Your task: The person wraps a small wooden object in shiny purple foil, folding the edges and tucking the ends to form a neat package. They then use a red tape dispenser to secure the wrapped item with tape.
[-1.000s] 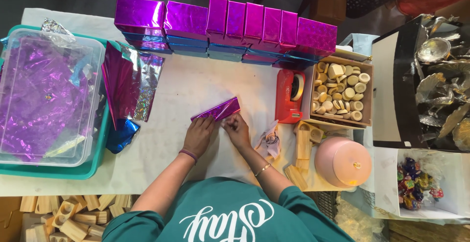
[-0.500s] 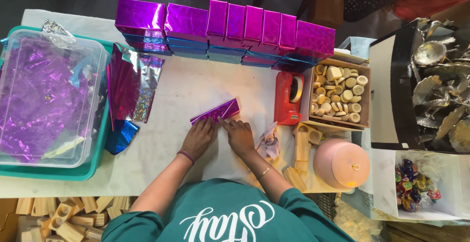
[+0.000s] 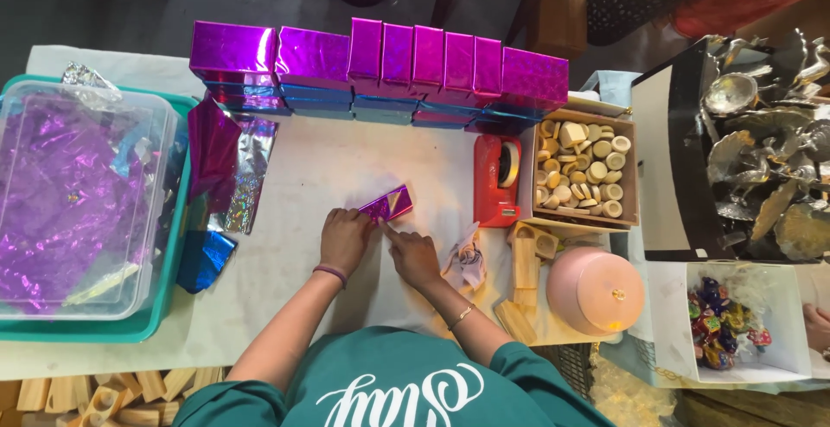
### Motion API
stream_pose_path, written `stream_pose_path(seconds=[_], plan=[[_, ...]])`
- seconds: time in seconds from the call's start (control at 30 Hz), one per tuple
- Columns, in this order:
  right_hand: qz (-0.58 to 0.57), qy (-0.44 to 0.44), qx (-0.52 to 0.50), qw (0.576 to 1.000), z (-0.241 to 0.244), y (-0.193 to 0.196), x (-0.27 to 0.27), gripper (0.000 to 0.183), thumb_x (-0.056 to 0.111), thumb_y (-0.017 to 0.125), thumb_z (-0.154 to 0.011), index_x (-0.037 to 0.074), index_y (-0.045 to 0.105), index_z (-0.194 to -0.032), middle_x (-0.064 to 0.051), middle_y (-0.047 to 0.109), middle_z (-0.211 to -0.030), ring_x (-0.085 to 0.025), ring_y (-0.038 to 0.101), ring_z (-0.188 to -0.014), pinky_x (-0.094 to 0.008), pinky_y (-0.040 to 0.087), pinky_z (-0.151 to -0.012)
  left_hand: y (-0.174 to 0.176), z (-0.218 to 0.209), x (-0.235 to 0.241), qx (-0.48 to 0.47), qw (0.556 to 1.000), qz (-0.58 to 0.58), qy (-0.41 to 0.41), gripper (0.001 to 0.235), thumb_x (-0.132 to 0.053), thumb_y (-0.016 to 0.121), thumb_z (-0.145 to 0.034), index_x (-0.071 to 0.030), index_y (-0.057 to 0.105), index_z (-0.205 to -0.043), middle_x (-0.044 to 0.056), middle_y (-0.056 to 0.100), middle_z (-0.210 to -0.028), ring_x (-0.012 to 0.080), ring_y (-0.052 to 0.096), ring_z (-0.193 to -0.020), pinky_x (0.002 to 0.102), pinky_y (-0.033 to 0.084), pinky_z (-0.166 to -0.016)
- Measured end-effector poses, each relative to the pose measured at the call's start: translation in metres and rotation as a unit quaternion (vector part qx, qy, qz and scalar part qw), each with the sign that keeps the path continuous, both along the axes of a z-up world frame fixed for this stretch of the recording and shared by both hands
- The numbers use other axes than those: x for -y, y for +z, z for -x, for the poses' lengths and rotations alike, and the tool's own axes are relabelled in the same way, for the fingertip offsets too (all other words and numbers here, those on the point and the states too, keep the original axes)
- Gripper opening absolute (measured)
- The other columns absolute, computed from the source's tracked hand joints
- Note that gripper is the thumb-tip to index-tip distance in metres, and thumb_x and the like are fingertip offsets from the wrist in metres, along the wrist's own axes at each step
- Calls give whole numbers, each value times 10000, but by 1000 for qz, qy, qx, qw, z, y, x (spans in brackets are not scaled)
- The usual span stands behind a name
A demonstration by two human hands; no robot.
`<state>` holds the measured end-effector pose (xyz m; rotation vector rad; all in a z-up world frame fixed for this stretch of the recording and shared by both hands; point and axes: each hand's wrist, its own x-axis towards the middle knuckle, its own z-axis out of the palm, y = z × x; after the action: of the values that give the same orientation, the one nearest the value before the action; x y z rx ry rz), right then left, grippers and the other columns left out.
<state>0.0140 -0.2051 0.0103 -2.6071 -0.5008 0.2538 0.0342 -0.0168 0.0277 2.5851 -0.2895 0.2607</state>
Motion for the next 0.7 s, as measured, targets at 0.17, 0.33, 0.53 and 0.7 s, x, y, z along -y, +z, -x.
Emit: stream_pose_path(seconds=[0.17, 0.33, 0.53, 0.7], plan=[[-10, 1, -9, 1000, -1, 1, 1, 732, 119, 637, -877, 291, 432, -1559, -25, 689, -881, -236, 644, -876, -444, 451, -801, -1, -4, -5, -42, 997, 61, 32, 59, -151, 734, -842, -105, 744, -877, 84, 693, -888, 308, 641, -881, 438, 496, -886], [-43, -3, -45, 998, 0, 1, 4, 746, 106, 632, -879, 283, 412, -1569, -7, 689, -859, -226, 645, -863, -441, 449, -802, 11, -8, -15, -141, 977, 154, 47, 199, -181, 822, -781, -107, 754, -953, 65, 703, -990, 289, 665, -927, 412, 537, -810], [-114, -22, -50, 992, -1, 0, 8, 755, 87, 666, -861, 301, 454, -1553, 0, 712, -794, -210, 660, -791, -391, 506, -806, 10, -9, -12, -125, 984, 128, 19, 251, -162, 839, -723, -112, 762, -957, 55, 710, -1007, 297, 658, -970, 420, 544, -829], [-182, -47, -83, 979, -4, -6, 9, 726, 88, 695, -864, 318, 498, -1524, -5, 713, -790, -174, 658, -711, -323, 564, -721, 6, -11, -8, -124, 988, 96, 0, 426, -137, 799, -769, -144, 733, -1190, 88, 695, -989, 324, 641, -967, 438, 530, -813]])
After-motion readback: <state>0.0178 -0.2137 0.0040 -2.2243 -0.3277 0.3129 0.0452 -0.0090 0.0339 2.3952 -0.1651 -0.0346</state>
